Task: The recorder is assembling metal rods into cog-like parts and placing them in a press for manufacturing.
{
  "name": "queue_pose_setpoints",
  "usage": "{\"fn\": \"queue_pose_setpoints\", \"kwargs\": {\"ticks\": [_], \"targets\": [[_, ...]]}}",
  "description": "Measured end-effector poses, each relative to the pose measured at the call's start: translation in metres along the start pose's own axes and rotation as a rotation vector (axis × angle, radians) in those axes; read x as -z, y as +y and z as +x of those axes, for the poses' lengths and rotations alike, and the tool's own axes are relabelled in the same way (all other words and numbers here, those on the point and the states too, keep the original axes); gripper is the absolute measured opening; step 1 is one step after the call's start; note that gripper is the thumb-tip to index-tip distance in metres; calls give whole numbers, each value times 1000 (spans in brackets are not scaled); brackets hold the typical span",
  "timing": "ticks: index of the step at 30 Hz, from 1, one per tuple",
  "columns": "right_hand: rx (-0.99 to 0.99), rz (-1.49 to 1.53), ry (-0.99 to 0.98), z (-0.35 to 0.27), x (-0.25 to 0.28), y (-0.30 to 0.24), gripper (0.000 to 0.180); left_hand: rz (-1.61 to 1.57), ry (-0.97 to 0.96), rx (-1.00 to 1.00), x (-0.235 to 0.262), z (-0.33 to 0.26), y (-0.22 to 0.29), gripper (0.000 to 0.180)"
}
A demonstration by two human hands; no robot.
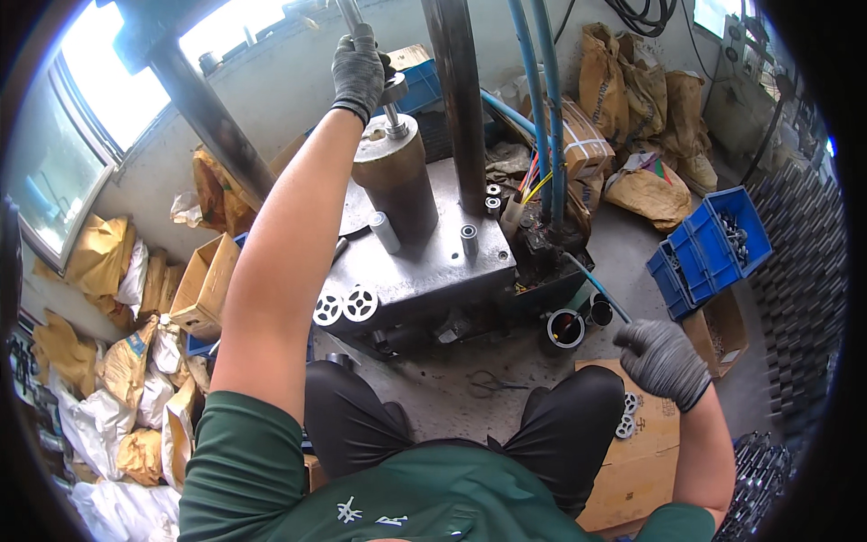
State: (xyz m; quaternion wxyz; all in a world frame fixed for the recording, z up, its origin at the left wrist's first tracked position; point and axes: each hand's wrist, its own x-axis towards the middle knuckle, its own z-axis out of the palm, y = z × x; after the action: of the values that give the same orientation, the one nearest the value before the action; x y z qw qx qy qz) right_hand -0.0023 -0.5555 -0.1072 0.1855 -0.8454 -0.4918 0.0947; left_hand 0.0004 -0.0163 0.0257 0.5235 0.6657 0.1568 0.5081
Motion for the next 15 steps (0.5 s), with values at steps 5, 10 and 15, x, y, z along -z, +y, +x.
{"fn": "queue_pose_setpoints", "kwargs": {"ticks": [5,10,15], "targets": [[-1,-89,-88,-16,-15,2,13,14,-2,-24,0,0,0,49],[-9,-171,-215,-10,-7,-2,15,35,5,-29,1,-1,-1,51],[-11,-118,-126,-4,1,-1,22,42,8,-4,-1,-2,1,51]]}}
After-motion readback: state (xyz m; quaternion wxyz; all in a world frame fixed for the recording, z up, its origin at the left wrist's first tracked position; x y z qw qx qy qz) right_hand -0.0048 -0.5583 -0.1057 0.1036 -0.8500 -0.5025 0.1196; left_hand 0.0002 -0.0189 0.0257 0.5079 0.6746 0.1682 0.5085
